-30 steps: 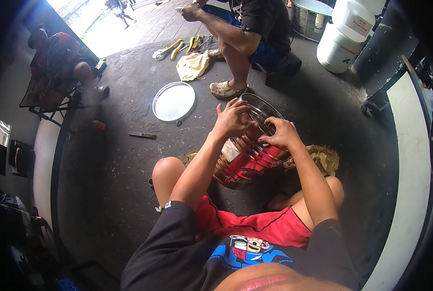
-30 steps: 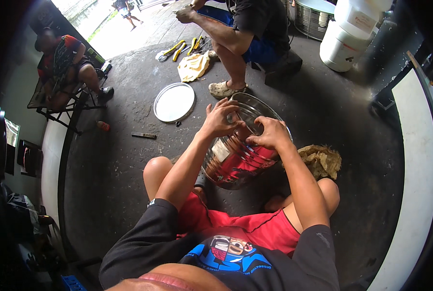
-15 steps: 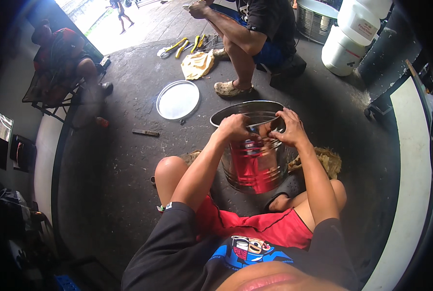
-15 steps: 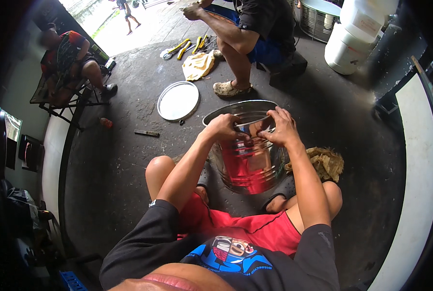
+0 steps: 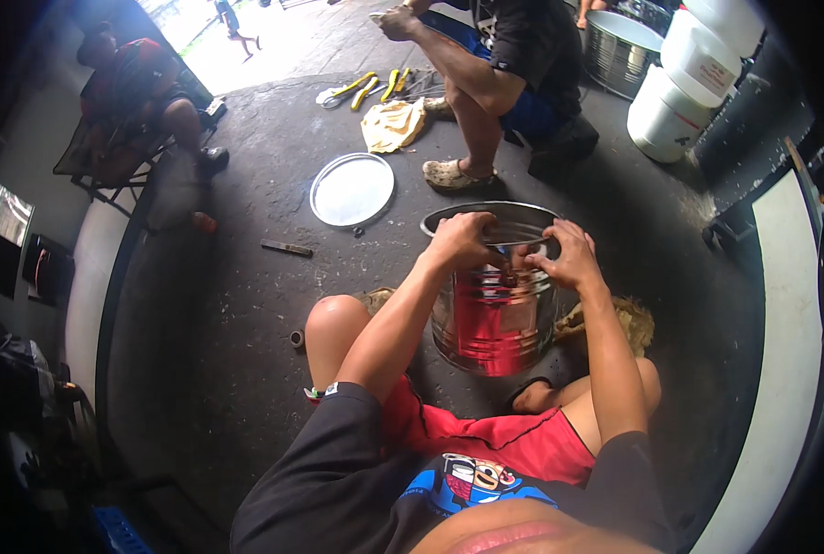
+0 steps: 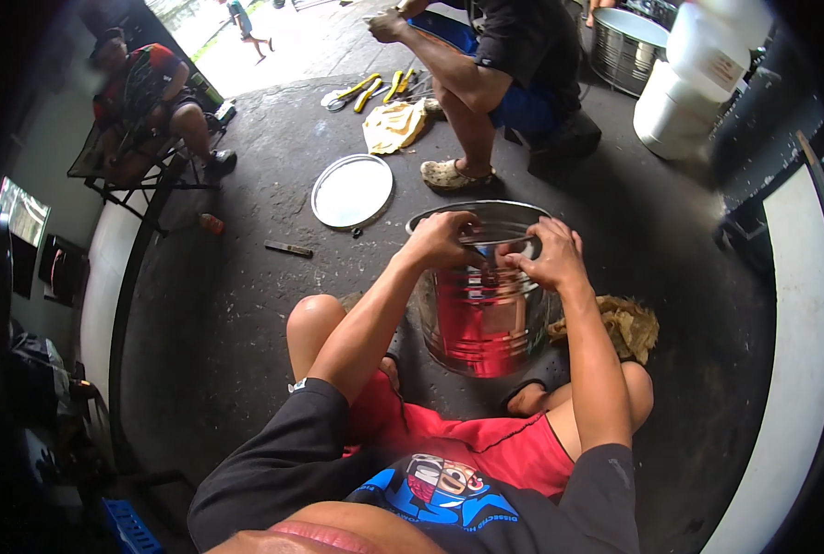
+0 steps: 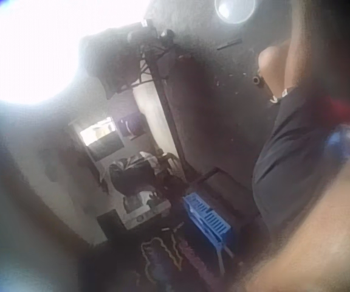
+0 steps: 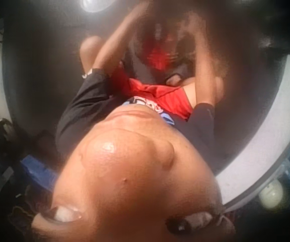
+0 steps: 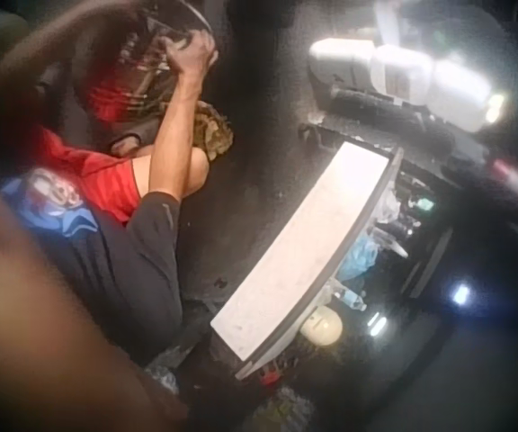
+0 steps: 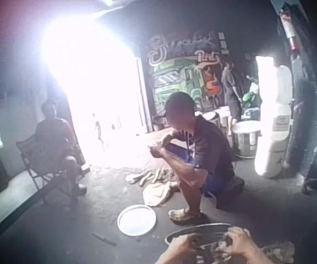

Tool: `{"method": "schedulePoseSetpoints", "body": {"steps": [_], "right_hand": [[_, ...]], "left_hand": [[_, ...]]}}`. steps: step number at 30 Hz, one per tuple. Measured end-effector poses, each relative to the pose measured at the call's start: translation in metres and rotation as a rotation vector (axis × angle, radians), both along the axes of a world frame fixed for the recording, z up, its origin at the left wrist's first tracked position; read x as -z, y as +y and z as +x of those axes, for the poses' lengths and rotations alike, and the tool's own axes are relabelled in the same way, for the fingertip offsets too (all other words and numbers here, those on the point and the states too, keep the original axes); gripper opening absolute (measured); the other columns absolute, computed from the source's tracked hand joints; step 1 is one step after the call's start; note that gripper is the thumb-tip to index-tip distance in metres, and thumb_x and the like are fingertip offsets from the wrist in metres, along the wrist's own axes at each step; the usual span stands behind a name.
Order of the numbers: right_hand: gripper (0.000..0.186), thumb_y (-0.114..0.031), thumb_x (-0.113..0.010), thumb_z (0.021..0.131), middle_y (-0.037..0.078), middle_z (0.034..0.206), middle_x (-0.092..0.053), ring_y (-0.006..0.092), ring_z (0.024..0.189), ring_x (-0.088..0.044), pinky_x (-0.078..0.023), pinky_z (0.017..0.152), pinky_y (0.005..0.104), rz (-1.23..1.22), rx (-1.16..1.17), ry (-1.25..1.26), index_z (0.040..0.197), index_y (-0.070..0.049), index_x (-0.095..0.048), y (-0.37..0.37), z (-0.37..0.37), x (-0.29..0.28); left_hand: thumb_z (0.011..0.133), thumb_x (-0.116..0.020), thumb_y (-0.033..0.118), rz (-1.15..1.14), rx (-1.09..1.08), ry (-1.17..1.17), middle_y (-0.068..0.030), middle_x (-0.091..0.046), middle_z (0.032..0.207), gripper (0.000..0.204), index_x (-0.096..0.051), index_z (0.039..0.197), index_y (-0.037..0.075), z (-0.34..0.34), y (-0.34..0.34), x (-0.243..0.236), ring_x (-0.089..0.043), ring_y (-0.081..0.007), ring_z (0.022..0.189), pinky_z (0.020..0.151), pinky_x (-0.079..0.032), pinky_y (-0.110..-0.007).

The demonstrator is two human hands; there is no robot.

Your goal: The person cleans and assembles parts of a drum by hand while sitting on the floor, handling the drum shell and internal components.

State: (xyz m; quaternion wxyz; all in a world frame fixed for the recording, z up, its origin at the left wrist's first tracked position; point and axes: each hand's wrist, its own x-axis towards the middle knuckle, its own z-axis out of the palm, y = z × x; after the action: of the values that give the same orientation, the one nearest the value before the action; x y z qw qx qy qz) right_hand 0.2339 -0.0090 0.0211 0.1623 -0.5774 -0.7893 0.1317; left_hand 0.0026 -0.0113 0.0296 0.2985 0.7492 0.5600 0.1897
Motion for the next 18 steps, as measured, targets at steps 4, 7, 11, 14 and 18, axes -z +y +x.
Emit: {"method": "schedulePoseSetpoints", "body": {"steps": [4, 7, 11, 14, 18], "right_hand": [[0.045, -0.046, -0.072, 0.064, 0.013, 0.089, -0.066, 0.0297, 0.093, -0.061, -0.035, 0.096, 0.0462, -0.067, -0.027, 0.068, 0.085, -0.006, -0.067, -0.003, -0.002, -0.012], [0.046, -0.044, -0.073, 0.064, 0.015, 0.089, -0.066, 0.0320, 0.088, -0.062, -0.049, 0.076, 0.0342, -0.197, -0.110, 0.143, 0.087, -0.004, -0.067, -0.005, -0.005, -0.009], [0.058, -0.046, -0.077, 0.060, 0.018, 0.096, -0.064, 0.0310, 0.095, -0.061, -0.048, 0.083, 0.0373, -0.208, -0.178, 0.082, 0.097, -0.002, -0.065, -0.015, -0.017, -0.011], [0.059, -0.044, -0.078, 0.060, 0.018, 0.098, -0.064, 0.0314, 0.096, -0.061, -0.047, 0.085, 0.0373, -0.241, -0.201, 0.074, 0.100, -0.003, -0.064, -0.016, -0.016, -0.008], [0.060, -0.044, -0.078, 0.060, 0.018, 0.099, -0.064, 0.0317, 0.096, -0.061, -0.047, 0.085, 0.0373, -0.237, -0.222, 0.106, 0.101, -0.003, -0.063, -0.015, -0.016, -0.005]], "left_hand": [[0.054, -0.074, 0.048, 0.076, -0.017, 0.049, -0.0127, -0.064, 0.104, 0.066, -0.063, 0.106, 0.008, -0.002, 0.005, 0.006, -0.058, -0.0282, 0.102, 0.092, -0.037, -0.041], [0.054, -0.074, 0.049, 0.062, -0.052, 0.070, -0.0117, -0.063, 0.108, 0.066, -0.064, 0.106, 0.009, -0.002, 0.001, 0.005, -0.054, -0.0273, 0.110, 0.095, -0.031, -0.044], [0.051, -0.075, 0.045, 0.151, 0.042, 0.027, -0.0102, -0.061, 0.112, 0.064, -0.065, 0.104, 0.012, -0.009, 0.008, 0.021, -0.045, -0.0266, 0.120, 0.097, -0.028, -0.046], [0.050, -0.076, 0.042, 0.170, 0.075, -0.014, -0.0097, -0.060, 0.114, 0.062, -0.066, 0.103, 0.012, -0.006, 0.007, 0.014, -0.041, -0.0265, 0.124, 0.098, -0.027, -0.046], [0.050, -0.076, 0.041, 0.141, 0.081, 0.010, -0.0087, -0.059, 0.115, 0.062, -0.066, 0.103, 0.012, -0.004, 0.004, 0.003, -0.040, -0.0268, 0.126, 0.098, -0.027, -0.046]]}}
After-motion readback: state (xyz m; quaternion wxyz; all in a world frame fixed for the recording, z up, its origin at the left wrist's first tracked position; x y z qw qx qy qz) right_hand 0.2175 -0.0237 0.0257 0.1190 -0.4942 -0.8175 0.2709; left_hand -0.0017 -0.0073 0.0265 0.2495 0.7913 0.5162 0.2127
